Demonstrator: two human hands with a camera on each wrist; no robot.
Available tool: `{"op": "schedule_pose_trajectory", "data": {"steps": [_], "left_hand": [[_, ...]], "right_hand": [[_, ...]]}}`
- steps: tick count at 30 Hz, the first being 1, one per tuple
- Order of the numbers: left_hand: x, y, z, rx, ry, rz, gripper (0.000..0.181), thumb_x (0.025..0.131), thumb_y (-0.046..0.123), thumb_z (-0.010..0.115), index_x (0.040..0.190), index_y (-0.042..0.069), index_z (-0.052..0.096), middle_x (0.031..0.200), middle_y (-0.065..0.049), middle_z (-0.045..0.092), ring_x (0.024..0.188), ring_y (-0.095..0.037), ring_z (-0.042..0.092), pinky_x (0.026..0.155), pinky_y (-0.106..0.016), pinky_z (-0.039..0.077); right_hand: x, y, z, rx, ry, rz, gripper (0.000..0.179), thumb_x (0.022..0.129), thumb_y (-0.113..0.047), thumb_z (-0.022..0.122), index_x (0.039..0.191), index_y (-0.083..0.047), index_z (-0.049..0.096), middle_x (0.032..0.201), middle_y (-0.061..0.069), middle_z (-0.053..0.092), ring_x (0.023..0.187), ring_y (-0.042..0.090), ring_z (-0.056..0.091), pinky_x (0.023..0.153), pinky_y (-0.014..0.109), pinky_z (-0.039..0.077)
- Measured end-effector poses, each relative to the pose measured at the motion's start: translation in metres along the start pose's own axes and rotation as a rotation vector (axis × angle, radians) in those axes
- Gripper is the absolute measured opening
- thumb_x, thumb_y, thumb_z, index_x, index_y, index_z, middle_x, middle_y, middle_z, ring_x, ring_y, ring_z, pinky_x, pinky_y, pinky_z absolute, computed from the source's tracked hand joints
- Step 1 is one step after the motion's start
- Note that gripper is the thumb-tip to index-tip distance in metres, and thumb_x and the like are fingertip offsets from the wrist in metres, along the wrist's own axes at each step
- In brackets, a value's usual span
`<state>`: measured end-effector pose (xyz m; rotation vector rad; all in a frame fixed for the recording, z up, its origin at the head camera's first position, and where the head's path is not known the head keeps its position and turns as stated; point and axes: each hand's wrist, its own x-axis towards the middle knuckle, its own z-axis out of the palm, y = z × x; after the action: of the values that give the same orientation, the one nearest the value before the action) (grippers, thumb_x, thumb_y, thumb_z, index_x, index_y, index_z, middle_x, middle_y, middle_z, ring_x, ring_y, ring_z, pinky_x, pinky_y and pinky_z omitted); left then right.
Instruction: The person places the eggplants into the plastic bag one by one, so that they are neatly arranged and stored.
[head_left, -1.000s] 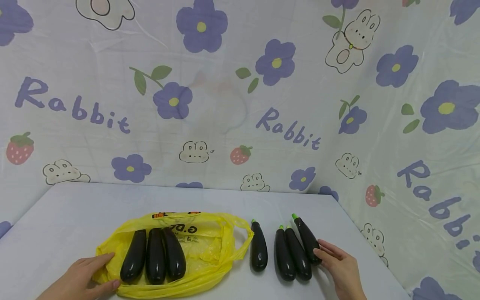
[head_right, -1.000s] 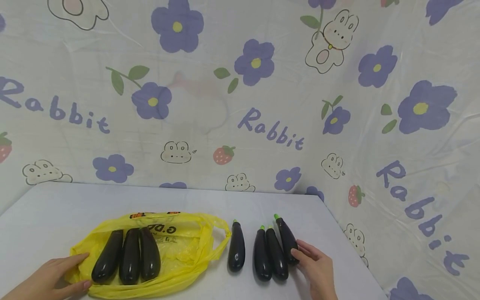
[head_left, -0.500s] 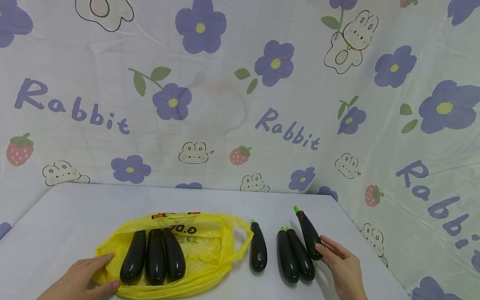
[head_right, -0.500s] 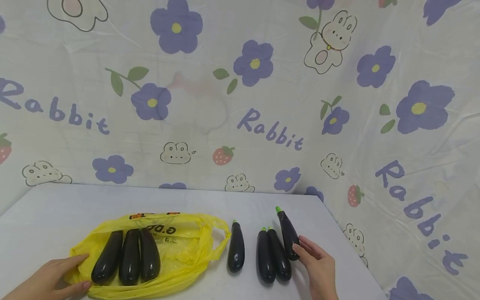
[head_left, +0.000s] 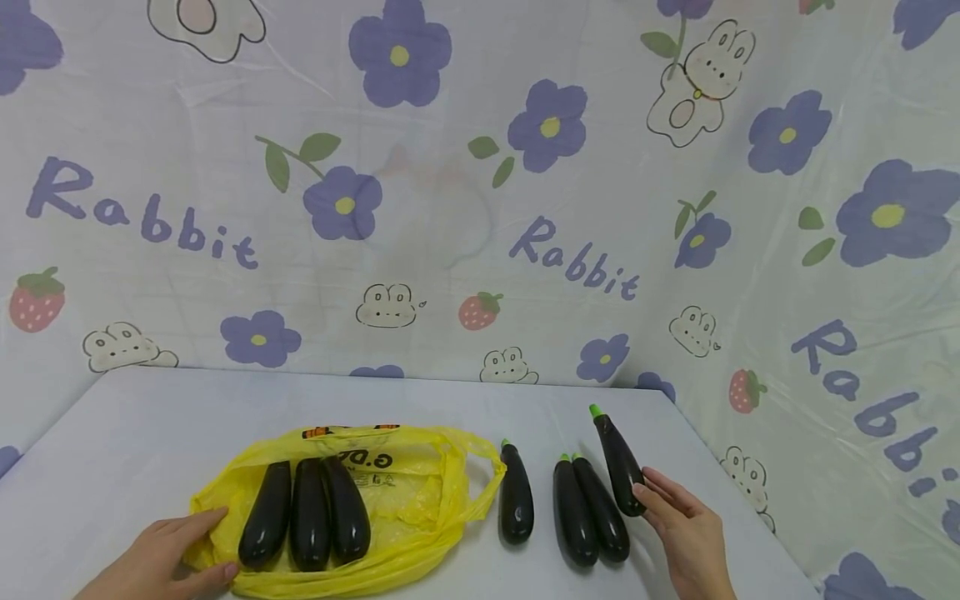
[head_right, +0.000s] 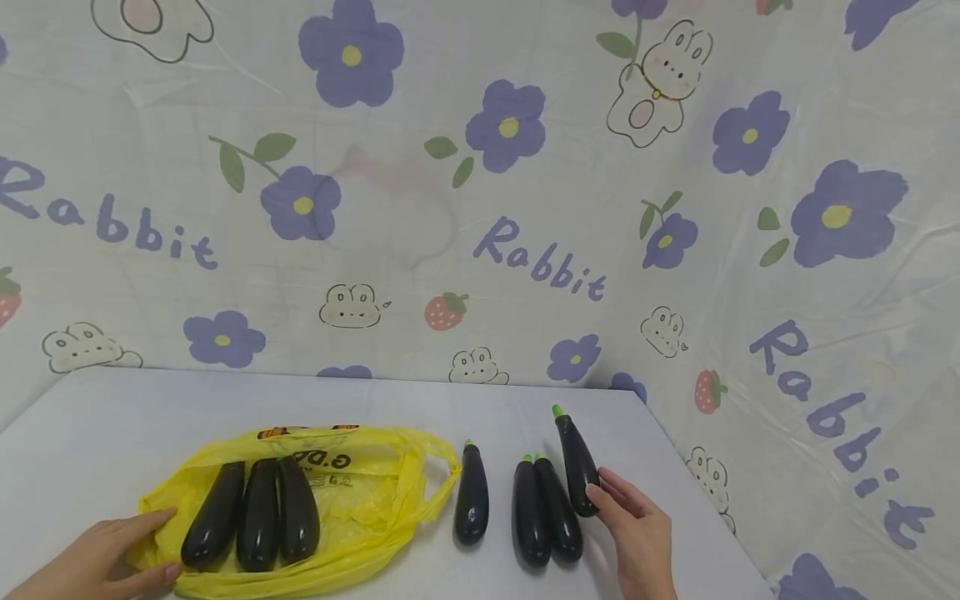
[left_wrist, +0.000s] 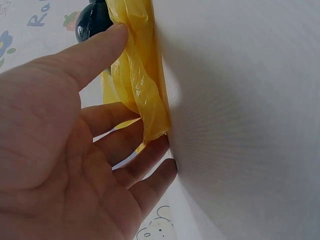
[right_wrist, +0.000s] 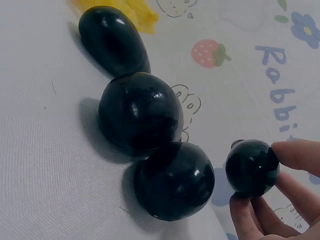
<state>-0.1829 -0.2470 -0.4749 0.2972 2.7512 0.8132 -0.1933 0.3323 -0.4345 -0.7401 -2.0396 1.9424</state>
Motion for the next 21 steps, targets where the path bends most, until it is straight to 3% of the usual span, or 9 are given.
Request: {"op": "schedule_pose_trajectory", "data": {"steps": [9,14,21], "left_hand": [[0.0,0.0,-0.001,-0.001,-0.007,0.009,0.079,0.092,0.05,0.064,0.139,-0.01,0.044,0.13,-0.029,0.052,0.115,-0.05,0.047,0.092,-0.066,0.044],[0.0,-0.003,-0.002,-0.001,-0.004,0.014,0.078,0.093,0.049,0.064,0.138,-0.011,0.045,0.13,-0.031,0.052,0.116,-0.053,0.046,0.092,-0.067,0.043],[0.0,-0.001,0.001,-0.022,-0.003,0.01,0.08,0.091,0.051,0.065,0.14,-0.009,0.044,0.131,-0.029,0.051,0.117,-0.05,0.046,0.093,-0.067,0.043]], "right_hand": [[-0.008,-0.005,0.005,0.074,-0.002,-0.025,0.062,0.084,-0.013,0.08,0.139,-0.002,0.055,0.125,0.01,0.06,0.099,0.011,0.065,0.089,0.025,0.054],[-0.028,-0.017,0.021,0.149,-0.083,-0.053,0.06,0.087,-0.013,0.077,0.141,-0.002,0.053,0.128,0.009,0.057,0.107,0.013,0.062,0.094,0.025,0.051],[-0.065,-0.034,0.049,0.122,-0.223,-0.02,0.06,0.086,-0.018,0.078,0.139,-0.004,0.055,0.137,0.011,0.052,0.119,0.02,0.055,0.103,0.034,0.044]]}}
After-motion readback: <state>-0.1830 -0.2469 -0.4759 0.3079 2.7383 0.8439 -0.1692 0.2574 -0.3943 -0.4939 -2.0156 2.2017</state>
